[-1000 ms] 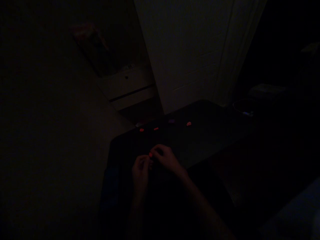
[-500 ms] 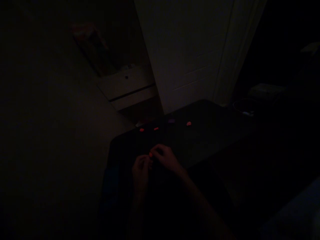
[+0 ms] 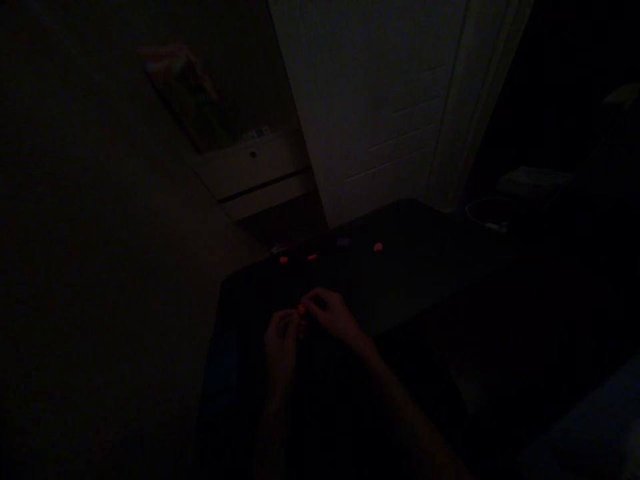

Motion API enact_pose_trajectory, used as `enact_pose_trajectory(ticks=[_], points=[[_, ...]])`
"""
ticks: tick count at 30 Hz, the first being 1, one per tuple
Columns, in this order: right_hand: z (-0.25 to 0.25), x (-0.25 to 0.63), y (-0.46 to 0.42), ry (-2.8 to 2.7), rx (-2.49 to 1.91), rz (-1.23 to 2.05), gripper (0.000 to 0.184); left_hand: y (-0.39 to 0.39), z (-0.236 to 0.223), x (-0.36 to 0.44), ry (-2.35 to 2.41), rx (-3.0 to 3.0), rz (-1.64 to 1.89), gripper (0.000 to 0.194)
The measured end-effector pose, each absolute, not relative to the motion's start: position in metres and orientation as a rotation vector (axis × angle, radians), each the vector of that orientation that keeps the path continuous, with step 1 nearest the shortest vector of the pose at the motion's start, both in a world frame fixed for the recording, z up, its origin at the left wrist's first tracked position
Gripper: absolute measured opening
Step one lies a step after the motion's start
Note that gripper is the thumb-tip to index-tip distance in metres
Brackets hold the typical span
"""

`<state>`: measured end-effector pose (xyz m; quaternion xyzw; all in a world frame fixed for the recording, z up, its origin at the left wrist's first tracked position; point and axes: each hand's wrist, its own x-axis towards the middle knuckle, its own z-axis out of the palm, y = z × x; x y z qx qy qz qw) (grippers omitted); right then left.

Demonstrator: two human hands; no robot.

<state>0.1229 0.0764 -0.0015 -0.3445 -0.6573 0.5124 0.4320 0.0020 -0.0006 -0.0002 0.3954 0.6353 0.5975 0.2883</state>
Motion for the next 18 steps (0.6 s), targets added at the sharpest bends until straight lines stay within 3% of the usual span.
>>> enact_pose_trajectory(ticks=[18], points=[[-0.0023, 0.1229, 0.0768, -1.638, -0.841, 1.281, 0.016, -0.0005, -0.0004, 0.0019, 1.689, 1.056, 1.593, 0.028]])
